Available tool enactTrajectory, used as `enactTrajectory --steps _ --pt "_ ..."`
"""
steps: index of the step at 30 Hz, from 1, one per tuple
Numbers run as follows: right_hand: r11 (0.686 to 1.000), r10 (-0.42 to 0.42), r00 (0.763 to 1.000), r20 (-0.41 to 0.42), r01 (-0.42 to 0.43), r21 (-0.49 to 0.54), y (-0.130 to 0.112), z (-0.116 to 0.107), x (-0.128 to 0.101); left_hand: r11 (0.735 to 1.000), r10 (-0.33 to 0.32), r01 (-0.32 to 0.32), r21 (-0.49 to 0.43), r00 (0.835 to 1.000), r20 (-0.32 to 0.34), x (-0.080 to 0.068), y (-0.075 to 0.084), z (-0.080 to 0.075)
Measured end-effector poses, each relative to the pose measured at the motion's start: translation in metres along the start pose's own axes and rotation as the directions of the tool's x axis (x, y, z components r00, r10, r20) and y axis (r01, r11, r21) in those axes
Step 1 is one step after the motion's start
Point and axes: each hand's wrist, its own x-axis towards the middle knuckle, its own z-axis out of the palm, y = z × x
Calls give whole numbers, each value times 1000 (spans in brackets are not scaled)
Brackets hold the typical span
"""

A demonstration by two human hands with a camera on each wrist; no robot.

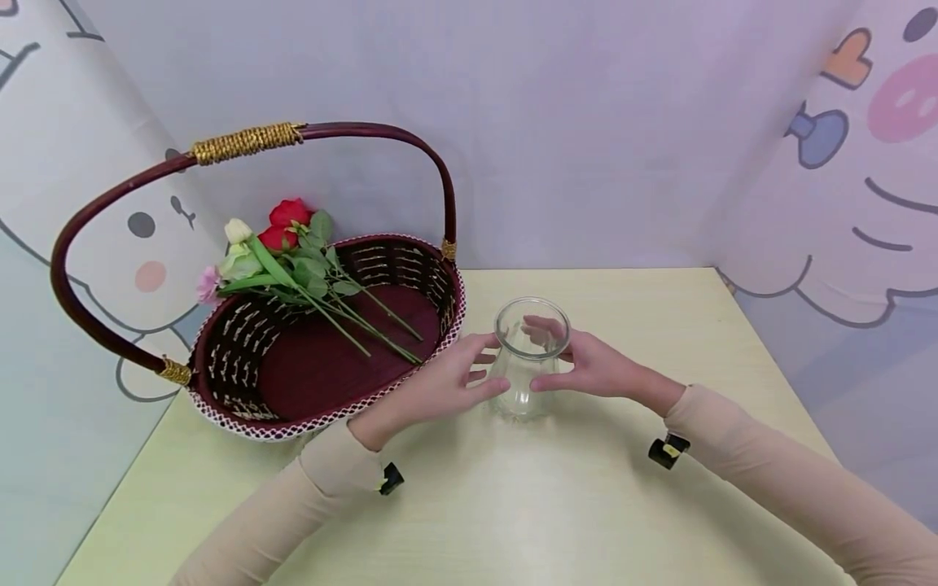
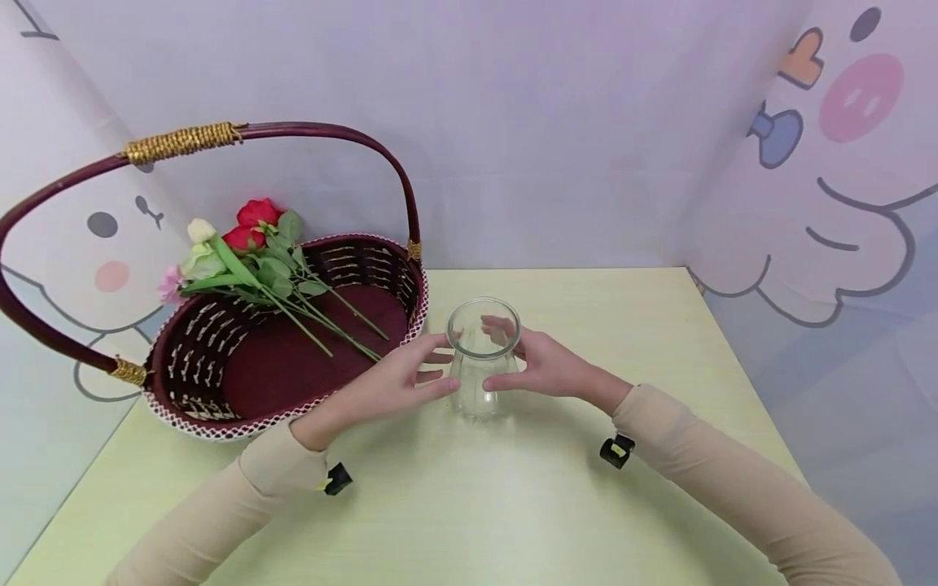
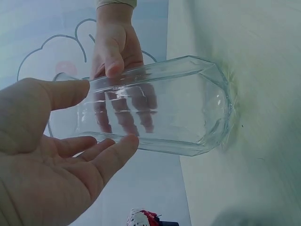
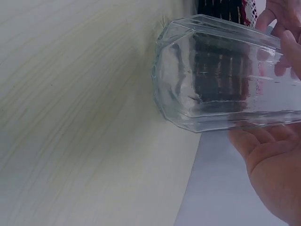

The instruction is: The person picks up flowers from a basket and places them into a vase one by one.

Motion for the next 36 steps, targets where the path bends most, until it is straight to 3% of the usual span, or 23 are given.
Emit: enactTrajectory --steps 6,10,13,16,19,22,26,30,33,36 --pt "1000 -26 1000 -14 26 -17 -1 2 3 999 -3 3 33 1000 -1 -3 -1 0" --pt "998 -56 998 -23 56 24 -1 3 7 996 -25 25 85 1000 -3 -10 4 -11" --pt "997 -63 998 -26 65 48 0 5 12 995 -28 31 97 999 -30 -20 6 -32" --pt "997 -56 998 -30 58 59 2 6 15 993 -40 49 110 996 -83 -32 7 -62" --pt "997 -50 998 -35 52 59 4 7 16 983 -99 120 140 984 -148 -46 4 -97" --pt "998 -42 998 -35 44 52 6 7 15 965 -222 244 92 953 -205 -60 -4 -133" --pt "997 -33 999 -36 35 62 6 8 13 901 -434 415 -126 867 -244 -76 -18 -174" --pt "997 -28 999 -36 30 77 6 8 12 801 -562 463 -380 801 -209 -86 -36 -201" --pt "996 -28 999 -36 31 83 6 8 13 724 -611 465 -510 775 -161 -91 -51 -212" --pt "995 -29 999 -31 32 97 6 10 14 674 -650 508 -537 753 -105 -98 -64 -218"
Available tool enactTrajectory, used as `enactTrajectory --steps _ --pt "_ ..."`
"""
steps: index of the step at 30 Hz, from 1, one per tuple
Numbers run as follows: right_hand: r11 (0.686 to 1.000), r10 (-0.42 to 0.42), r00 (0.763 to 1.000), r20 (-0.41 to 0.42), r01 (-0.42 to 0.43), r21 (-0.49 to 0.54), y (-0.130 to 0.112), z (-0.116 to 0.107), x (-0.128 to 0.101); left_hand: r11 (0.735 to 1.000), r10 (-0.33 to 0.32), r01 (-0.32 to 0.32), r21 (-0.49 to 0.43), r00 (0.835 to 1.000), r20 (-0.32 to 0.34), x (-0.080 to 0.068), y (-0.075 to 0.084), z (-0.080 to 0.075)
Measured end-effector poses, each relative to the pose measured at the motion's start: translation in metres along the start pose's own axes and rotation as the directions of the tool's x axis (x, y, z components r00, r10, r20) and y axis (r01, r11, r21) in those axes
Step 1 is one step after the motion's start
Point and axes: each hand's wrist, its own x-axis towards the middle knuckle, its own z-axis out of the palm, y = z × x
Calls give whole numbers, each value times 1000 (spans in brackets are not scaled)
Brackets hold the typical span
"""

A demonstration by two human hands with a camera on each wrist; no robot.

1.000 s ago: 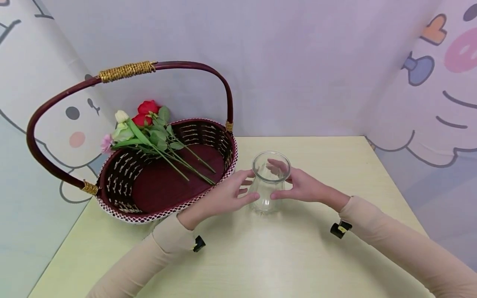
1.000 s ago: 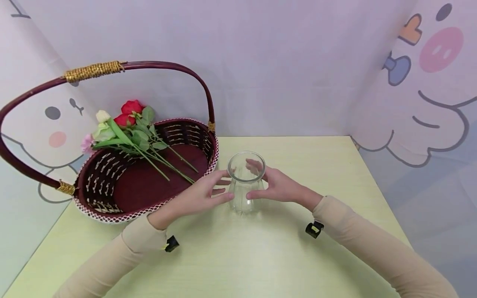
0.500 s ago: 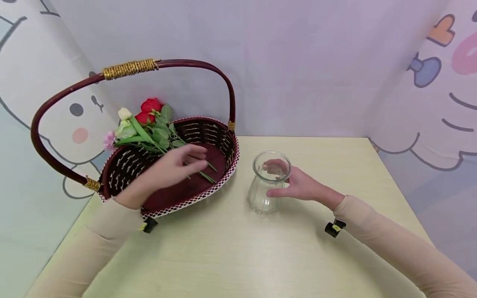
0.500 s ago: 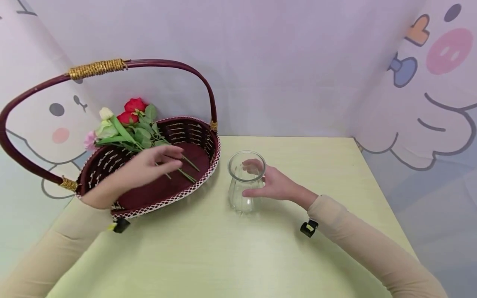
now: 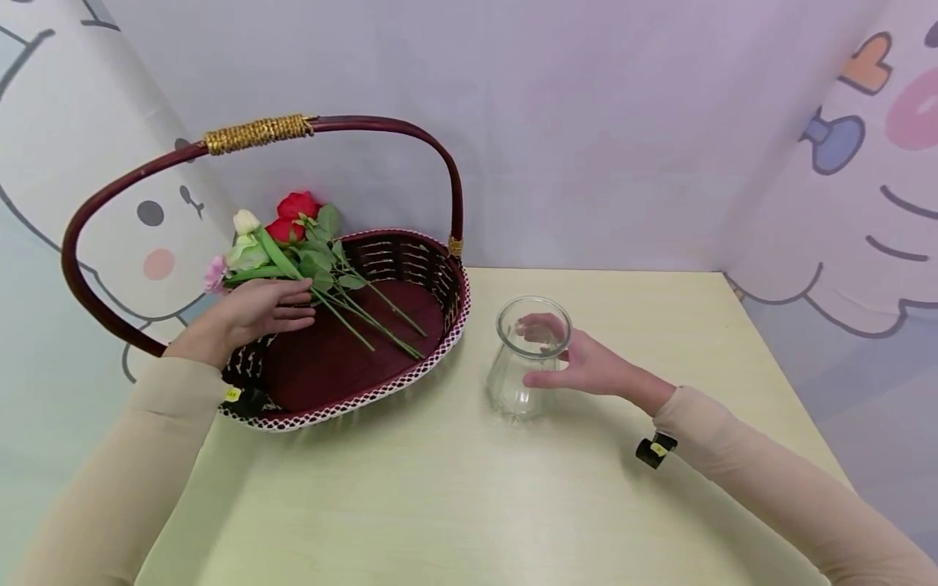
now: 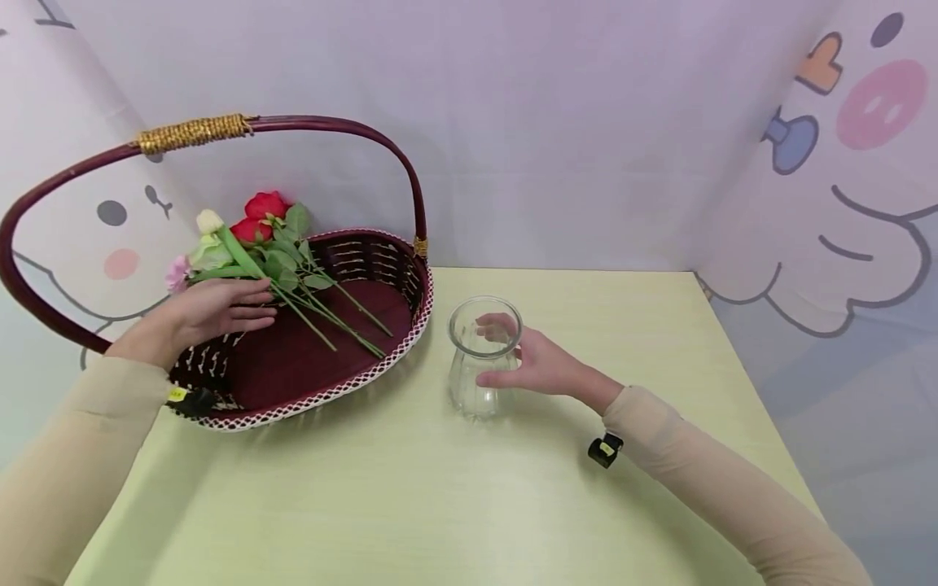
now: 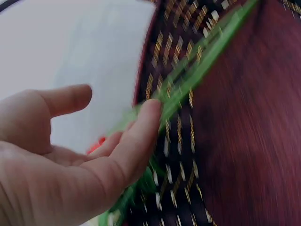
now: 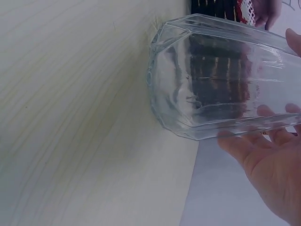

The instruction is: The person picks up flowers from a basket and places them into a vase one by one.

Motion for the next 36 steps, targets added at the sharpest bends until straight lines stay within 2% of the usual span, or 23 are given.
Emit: enactTrajectory --steps 4,8,12,15,18,21,24,28,36 --pt "1000 8 1000 -2 -8 19 1 0 -2 995 -73 70 66 996 53 9 -7 -11" --pt "1000 -2 1000 -9 2 7 3 2 -3 989 -106 97 111 991 77 17 -14 -17" --pt "997 -60 997 -48 58 -49 6 5 -3 981 -138 124 151 987 88 27 -17 -21" --pt "992 -118 990 -81 114 -50 9 8 -3 979 -164 149 140 982 99 36 -20 -19" --pt "988 -153 984 -90 153 -14 12 11 -3 984 -163 154 89 981 108 43 -24 -16" --pt "989 -148 985 -86 149 17 8 11 -3 989 -147 143 40 981 123 48 -27 -14" --pt "994 -112 990 -82 113 6 7 12 -3 991 -132 131 13 982 133 49 -31 -13" --pt "996 -91 991 -97 90 -22 11 13 -2 992 -128 126 23 982 136 49 -29 -12" --pt "995 -100 990 -103 98 -28 12 14 -1 990 -136 130 60 984 117 50 -30 -13"
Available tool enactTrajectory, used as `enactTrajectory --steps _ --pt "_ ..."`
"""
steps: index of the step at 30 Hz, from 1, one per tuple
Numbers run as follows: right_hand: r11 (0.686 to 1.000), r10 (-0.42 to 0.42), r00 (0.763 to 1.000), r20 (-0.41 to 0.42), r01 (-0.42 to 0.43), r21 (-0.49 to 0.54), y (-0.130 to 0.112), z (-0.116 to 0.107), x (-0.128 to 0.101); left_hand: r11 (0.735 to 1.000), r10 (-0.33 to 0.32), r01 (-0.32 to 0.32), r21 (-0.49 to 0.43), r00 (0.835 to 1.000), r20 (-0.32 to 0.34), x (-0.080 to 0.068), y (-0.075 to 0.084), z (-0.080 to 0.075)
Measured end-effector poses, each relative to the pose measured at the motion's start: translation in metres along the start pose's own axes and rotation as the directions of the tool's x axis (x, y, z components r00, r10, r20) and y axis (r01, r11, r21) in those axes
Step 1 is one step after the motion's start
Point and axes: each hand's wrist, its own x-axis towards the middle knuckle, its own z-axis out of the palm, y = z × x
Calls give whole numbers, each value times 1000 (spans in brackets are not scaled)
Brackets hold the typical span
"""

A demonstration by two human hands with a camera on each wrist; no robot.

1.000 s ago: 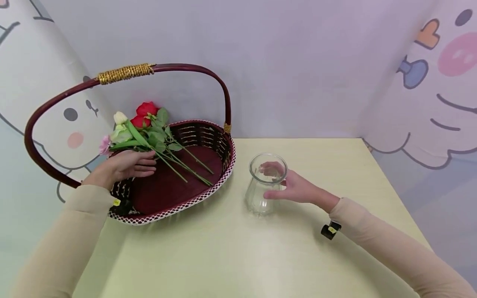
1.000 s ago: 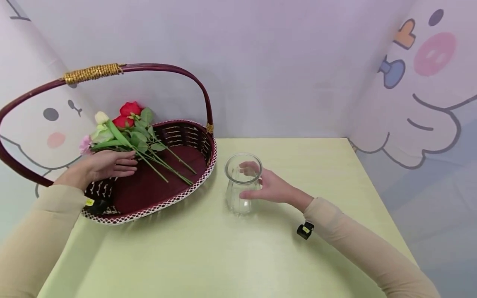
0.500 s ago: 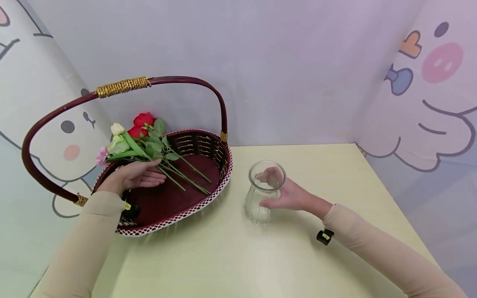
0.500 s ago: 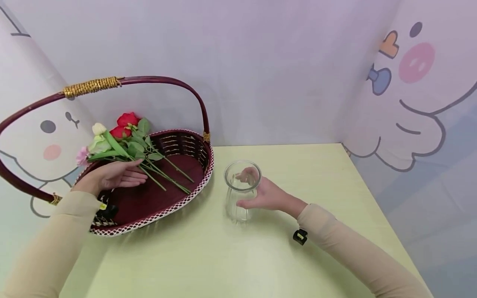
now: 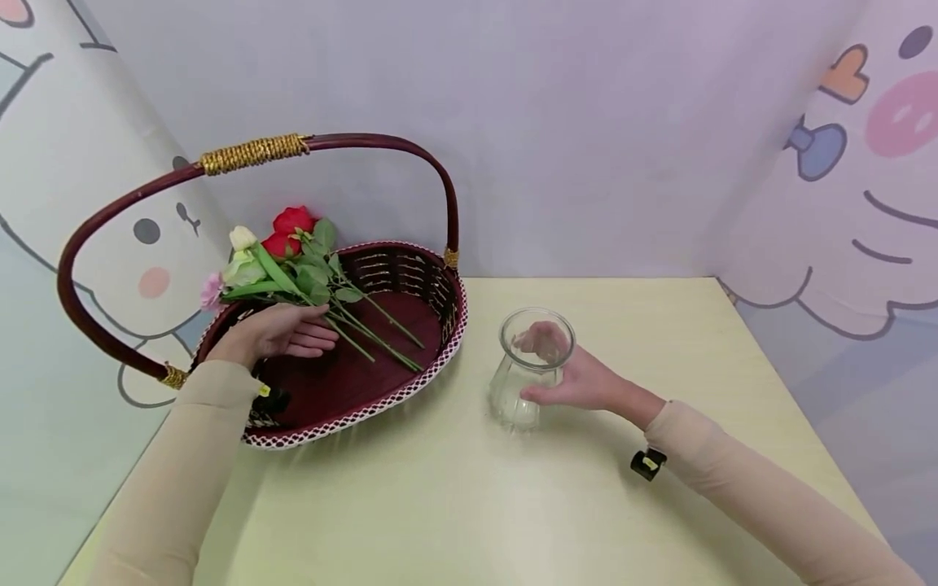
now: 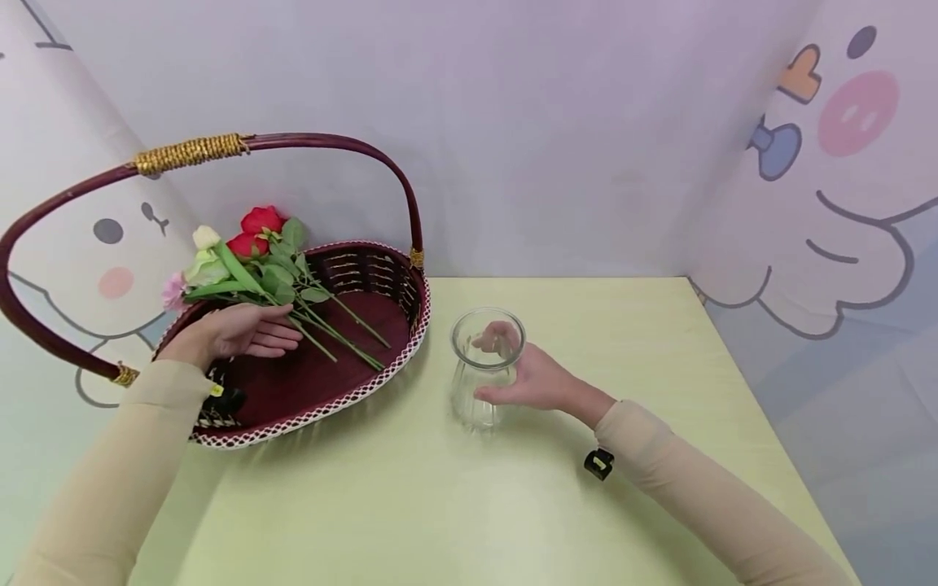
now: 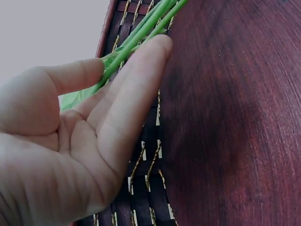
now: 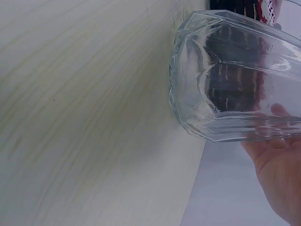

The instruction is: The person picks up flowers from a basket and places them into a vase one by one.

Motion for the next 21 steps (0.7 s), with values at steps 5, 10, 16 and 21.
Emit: enactTrajectory --steps 5,10,16,21 --pt "1000 10 1000 5 -10 -8 2 -3 -1 1000 12 -12 12 1000 -2 3 0 -1" --pt "1000 -14 1000 14 14 19 4 -4 0 999 33 -33 -10 999 4 4 -1 -3" --pt "1000 -11 1000 25 11 23 3 -4 0 999 37 -36 -32 999 34 3 -1 -6" --pt "999 -4 1000 29 2 42 4 -4 0 998 49 -47 -32 997 62 3 -1 -7"
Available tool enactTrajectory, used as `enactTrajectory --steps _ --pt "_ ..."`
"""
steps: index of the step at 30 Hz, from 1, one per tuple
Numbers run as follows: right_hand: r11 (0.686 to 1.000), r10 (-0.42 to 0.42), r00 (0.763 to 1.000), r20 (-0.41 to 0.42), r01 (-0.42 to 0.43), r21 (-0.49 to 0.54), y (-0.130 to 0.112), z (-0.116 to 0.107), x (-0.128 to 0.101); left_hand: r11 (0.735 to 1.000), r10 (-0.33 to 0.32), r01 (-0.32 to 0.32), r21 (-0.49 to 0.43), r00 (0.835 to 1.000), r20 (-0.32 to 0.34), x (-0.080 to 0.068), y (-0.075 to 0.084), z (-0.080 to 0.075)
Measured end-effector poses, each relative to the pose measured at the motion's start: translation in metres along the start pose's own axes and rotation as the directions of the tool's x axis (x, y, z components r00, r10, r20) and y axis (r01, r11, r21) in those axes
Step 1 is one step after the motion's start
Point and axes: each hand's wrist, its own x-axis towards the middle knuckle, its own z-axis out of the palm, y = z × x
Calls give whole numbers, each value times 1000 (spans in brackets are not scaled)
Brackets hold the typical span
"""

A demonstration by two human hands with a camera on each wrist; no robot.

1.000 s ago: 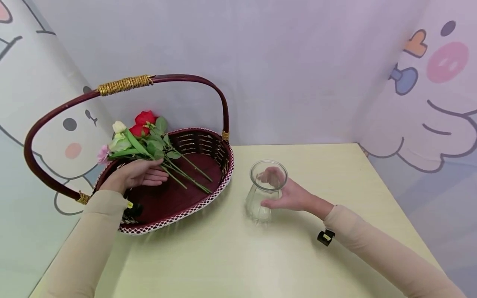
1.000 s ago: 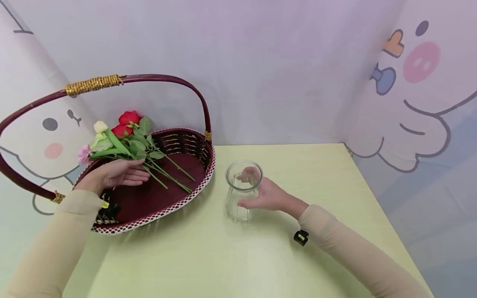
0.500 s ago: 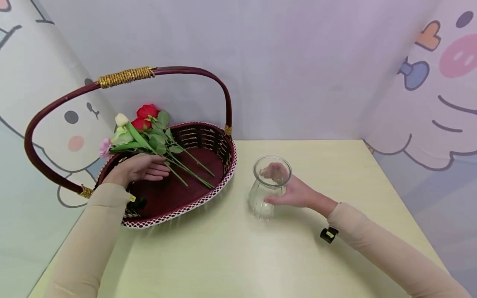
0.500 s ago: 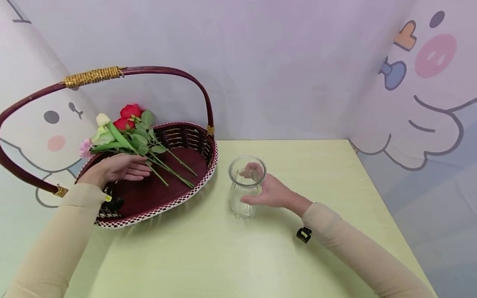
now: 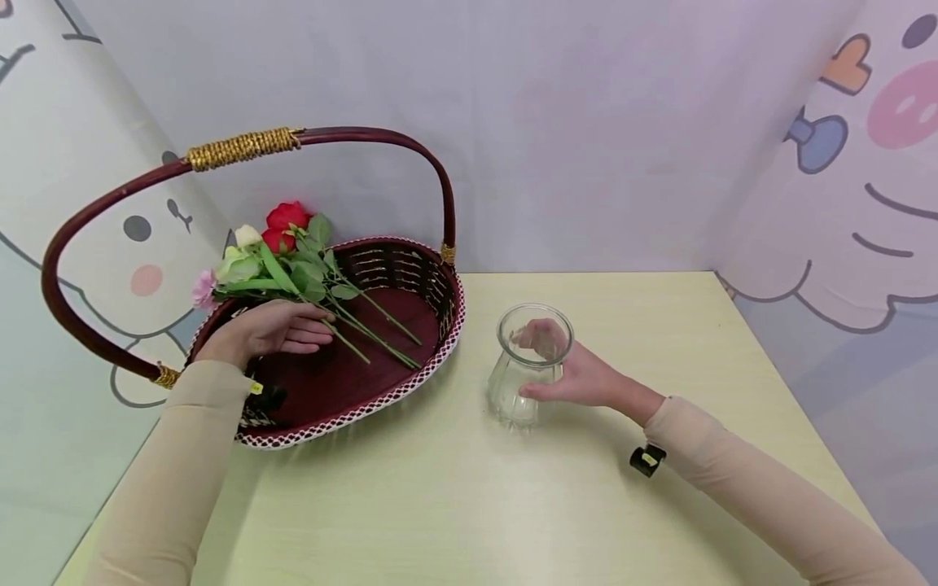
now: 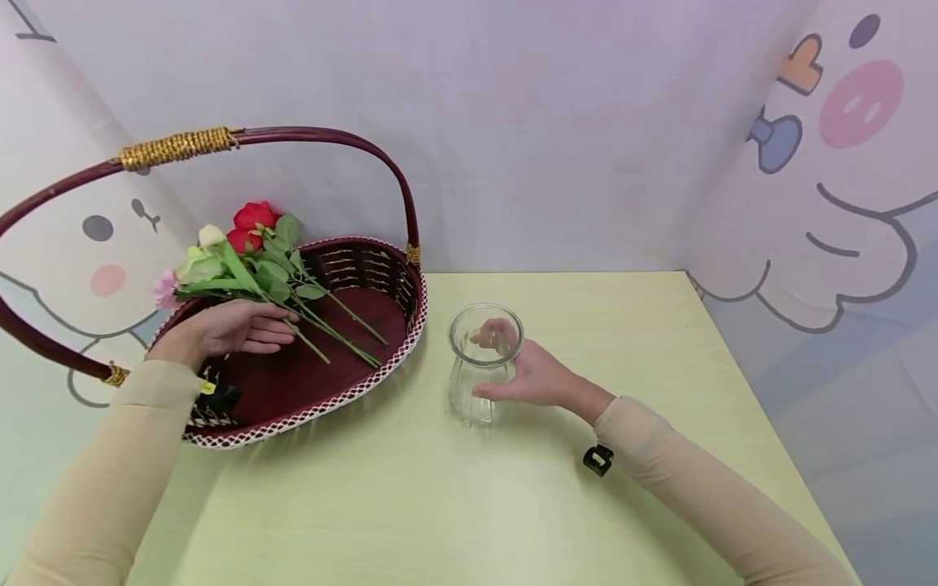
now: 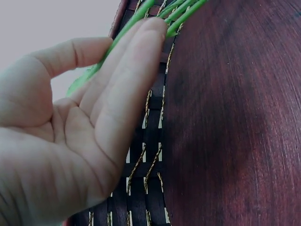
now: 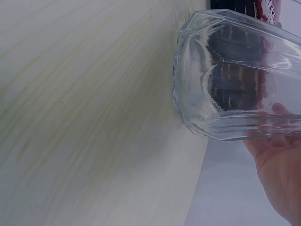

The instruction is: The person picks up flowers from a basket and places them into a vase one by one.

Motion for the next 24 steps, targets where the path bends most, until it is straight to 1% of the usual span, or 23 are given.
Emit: enactTrajectory --steps 4,6,9,12,16,19,24 --pt "1000 6 1000 3 -6 5 0 0 -1 1000 25 -25 7 1000 -7 0 1 1" --pt "1000 12 1000 4 -12 4 -1 0 -1 998 59 -59 -3 998 1 -1 1 2" --pt "1000 19 1000 4 -19 2 -1 0 -1 991 122 -120 -59 992 24 -1 1 4" --pt "1000 22 1000 6 -22 7 -2 0 -2 975 191 -181 -125 979 71 -1 0 4" --pt "1000 28 1000 9 -28 7 -2 1 -2 954 270 -247 -169 954 131 -1 0 4" --pt "1000 28 1000 8 -28 4 -1 1 -2 947 294 -268 -176 945 140 0 0 4" --pt "1000 22 1000 4 -22 4 0 0 -2 945 293 -264 -192 946 138 1 0 4"
